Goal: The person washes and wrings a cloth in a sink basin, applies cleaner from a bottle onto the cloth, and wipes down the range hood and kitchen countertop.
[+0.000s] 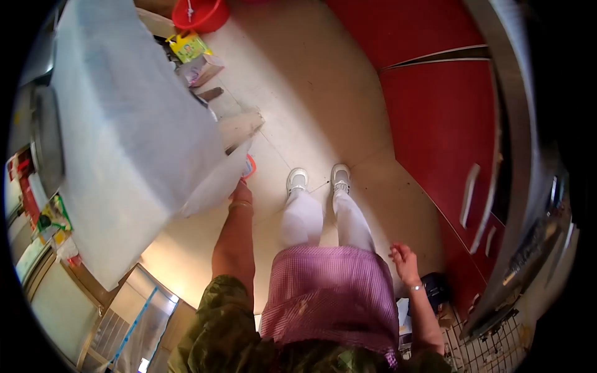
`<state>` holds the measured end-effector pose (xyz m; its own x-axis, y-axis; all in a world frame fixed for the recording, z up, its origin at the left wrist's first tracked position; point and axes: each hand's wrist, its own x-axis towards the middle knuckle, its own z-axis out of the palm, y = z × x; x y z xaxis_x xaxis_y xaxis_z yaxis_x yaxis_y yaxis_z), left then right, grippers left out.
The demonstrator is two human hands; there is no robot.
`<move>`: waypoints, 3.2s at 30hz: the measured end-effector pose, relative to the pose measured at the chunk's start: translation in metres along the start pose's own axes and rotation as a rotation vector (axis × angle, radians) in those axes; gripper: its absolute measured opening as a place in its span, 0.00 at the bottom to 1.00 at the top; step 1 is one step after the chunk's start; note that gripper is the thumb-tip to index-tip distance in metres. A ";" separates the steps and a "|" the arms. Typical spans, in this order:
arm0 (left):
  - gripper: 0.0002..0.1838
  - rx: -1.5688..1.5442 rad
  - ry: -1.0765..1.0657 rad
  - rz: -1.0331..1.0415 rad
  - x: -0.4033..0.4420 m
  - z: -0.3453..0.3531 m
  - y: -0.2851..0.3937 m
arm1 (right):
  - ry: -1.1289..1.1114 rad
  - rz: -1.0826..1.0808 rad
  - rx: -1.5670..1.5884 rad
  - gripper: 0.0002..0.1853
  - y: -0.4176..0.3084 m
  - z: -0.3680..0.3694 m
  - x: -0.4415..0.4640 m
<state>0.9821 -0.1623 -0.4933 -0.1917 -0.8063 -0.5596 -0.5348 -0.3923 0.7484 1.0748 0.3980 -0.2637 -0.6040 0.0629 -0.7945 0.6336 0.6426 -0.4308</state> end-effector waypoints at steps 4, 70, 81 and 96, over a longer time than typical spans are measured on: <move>0.12 0.099 0.014 0.036 0.052 0.024 -0.034 | -0.026 0.030 0.022 0.19 0.061 0.033 0.003; 0.09 0.984 -1.312 0.199 -0.449 0.024 0.213 | 1.315 0.051 0.338 0.15 0.140 -0.172 -0.297; 0.09 1.118 -1.211 0.092 -0.581 0.023 0.097 | 1.489 0.278 -0.084 0.33 0.429 -0.506 -0.321; 0.07 0.835 -1.290 0.940 -0.892 0.043 0.053 | 1.373 -0.140 0.487 0.25 0.436 -0.619 -0.291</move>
<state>1.0895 0.5558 0.0301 -0.8787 0.3721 -0.2989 -0.0328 0.5776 0.8157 1.2276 1.1322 0.0451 -0.4733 0.8646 0.1686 0.4610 0.4062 -0.7890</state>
